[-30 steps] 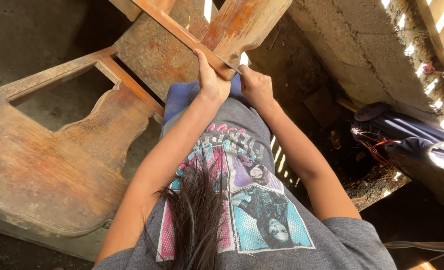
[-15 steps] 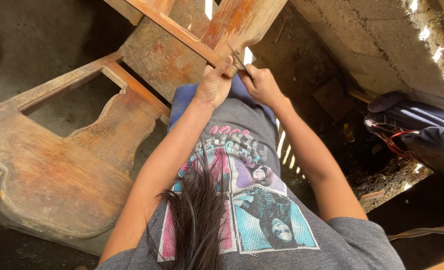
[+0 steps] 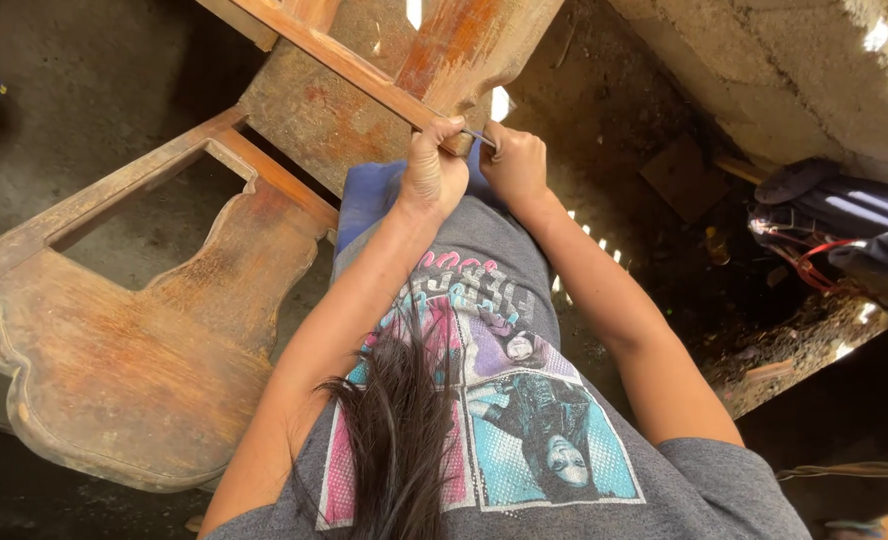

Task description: Scraping the wooden frame of a chair using a hand tool to prepare the surface for refinishing.

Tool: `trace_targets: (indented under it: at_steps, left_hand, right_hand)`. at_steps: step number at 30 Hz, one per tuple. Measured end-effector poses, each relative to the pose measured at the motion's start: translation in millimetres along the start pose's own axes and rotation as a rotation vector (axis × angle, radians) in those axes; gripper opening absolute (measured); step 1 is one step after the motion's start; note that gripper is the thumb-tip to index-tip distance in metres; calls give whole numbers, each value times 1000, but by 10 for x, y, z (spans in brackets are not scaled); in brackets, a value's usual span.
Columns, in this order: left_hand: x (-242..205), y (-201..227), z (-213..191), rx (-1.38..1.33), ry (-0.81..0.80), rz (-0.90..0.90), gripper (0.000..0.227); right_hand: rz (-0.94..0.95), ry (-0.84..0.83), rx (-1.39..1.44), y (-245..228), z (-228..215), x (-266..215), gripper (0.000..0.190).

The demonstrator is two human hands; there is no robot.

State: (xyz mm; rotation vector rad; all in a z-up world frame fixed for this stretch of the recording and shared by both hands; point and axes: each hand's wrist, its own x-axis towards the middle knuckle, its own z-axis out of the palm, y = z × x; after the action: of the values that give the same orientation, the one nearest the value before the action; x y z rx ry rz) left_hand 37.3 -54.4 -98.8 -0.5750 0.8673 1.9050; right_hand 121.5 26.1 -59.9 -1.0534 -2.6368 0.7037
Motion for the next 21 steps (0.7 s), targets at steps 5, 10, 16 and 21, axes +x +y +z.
trace_targets:
  at_steps: [5,10,16,21]
  left_hand:
    - [-470,302,760,-20,13,15,50]
    - [-522,474,789,-60,-180,-77,37]
    - [-543,591,855,-142,-264,-132,46]
    - [-548,590,889,-129,-272,-123,37]
  right_hand:
    - [170,88,7,-210,6,-66,14]
    - [183,70,244,-359,-222,-26,9]
    - [-35,61,314,-179,-301,87,14]
    - [40,163,141,-339,-170,22,12]
